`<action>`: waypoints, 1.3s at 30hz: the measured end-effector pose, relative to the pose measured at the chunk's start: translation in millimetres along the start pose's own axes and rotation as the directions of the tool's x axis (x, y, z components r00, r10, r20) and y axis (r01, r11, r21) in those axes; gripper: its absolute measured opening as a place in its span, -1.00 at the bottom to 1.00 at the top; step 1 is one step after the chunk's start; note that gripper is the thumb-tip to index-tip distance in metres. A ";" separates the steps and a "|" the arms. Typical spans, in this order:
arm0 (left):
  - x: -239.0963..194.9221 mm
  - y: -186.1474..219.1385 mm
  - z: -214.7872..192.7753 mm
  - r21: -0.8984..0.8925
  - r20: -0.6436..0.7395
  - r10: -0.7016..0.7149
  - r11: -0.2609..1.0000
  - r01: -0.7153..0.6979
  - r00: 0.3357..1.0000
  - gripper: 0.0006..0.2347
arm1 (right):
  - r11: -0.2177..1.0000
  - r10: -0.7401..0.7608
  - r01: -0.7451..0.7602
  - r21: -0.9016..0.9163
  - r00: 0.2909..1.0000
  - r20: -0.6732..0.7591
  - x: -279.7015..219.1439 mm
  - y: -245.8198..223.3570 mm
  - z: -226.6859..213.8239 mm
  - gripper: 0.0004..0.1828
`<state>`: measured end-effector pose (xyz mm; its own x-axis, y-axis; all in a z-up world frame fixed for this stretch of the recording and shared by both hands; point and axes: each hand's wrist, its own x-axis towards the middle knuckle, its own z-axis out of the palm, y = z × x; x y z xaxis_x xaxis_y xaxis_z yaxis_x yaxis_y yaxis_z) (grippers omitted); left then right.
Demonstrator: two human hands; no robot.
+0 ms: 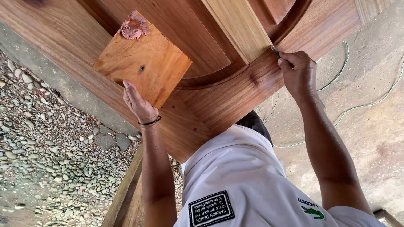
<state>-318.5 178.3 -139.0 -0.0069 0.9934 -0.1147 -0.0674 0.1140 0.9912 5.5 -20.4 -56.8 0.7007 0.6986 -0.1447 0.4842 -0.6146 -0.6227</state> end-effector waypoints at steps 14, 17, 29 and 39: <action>-2.4 -4.5 -9.1 0.048 -0.055 -0.001 0.999 0.004 0.998 -0.79 | 0.957 -0.221 0.214 -0.197 0.975 -0.015 -4.5 -16.5 5.7 -0.83; -3.7 4.0 2.0 0.019 -0.105 0.012 1.000 -0.010 0.994 -0.84 | 0.953 -0.216 0.218 -0.209 0.976 0.030 -3.2 -20.3 3.6 -0.85; -5.7 -2.5 -7.6 0.041 -0.061 0.061 0.997 -0.059 0.996 -0.81 | 0.998 0.055 -0.042 -0.049 0.956 0.289 12.6 -46.4 -19.0 -0.87; -13.6 -71.5 -40.2 0.190 0.008 0.193 0.963 -0.191 0.981 -0.74 | 0.960 0.278 -0.256 -0.112 0.914 0.295 27.2 -76.5 -25.2 -0.91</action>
<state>-353.7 156.0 -210.9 -0.0118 0.9968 0.0790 0.1256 -0.0769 0.9891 0.7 36.4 6.3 0.6206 0.5761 -0.5320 0.3446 -0.8098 -0.4749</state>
